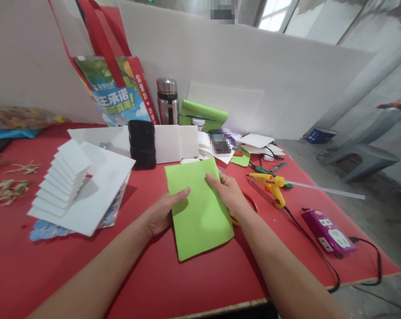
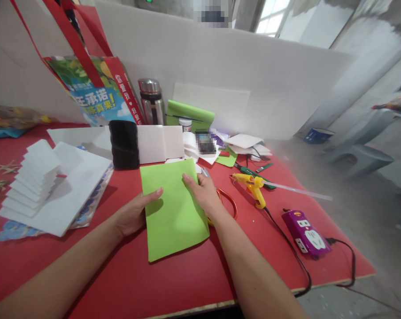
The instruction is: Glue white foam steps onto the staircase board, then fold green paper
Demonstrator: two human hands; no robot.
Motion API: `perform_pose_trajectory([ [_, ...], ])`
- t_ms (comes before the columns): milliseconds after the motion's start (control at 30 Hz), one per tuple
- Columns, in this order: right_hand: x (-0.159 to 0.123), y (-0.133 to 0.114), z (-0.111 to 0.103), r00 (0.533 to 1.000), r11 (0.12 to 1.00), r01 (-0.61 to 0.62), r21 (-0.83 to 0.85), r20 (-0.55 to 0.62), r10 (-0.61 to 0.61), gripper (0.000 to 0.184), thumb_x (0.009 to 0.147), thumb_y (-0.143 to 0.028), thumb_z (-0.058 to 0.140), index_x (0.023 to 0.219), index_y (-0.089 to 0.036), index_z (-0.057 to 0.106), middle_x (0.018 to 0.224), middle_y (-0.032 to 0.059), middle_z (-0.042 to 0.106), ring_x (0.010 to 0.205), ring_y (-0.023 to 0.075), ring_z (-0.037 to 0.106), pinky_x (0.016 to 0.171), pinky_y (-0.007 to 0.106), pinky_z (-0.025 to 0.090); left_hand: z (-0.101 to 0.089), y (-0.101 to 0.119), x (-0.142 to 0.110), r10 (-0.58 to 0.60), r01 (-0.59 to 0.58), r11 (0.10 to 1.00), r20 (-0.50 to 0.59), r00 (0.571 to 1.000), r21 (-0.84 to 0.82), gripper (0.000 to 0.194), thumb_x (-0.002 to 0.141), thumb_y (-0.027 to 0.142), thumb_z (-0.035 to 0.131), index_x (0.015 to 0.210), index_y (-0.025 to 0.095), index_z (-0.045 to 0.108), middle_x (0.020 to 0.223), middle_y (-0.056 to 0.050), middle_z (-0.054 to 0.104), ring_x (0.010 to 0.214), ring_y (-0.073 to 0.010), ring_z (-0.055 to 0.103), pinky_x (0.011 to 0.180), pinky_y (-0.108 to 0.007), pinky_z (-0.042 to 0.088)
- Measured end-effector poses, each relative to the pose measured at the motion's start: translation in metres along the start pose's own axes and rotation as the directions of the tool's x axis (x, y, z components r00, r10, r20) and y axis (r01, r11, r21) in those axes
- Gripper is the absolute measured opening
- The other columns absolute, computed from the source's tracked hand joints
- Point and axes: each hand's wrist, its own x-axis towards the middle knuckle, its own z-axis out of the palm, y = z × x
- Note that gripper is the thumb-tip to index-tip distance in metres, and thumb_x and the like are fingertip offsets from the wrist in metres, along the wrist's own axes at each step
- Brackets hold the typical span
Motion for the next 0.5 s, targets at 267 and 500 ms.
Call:
perform_pose_trajectory([
  [267,-0.0032,-0.0037,0.0026,1.000,1.000,-0.006,-0.020,-0.009,0.005,0.051,0.073,-0.064,0.086,0.096,-0.020,0.078,0.086,0.0077,0.082,0.072,0.0262,0.078,0.066,0.036,0.063,0.0011,-0.0012,-0.0006,0.009,-0.008,1.000,-0.007,1.000,0.019,0.057,0.080,0.040,0.088,0.130,0.016,0.073,0.133,-0.018,0.075,0.115,-0.0367,0.076,0.102,-0.047,0.060],
  [500,-0.0036,-0.0050,0.0027,1.000,1.000,-0.004,-0.029,-0.013,0.003,0.054,0.072,-0.064,0.086,0.099,-0.018,0.078,0.087,0.0080,0.082,0.072,0.0253,0.078,0.066,0.034,0.062,-0.0006,-0.0024,0.0008,-0.007,0.007,1.000,0.009,1.000,0.030,0.055,0.085,0.043,0.083,0.131,0.015,0.072,0.133,-0.019,0.075,0.123,-0.0377,0.072,0.108,-0.049,0.057],
])
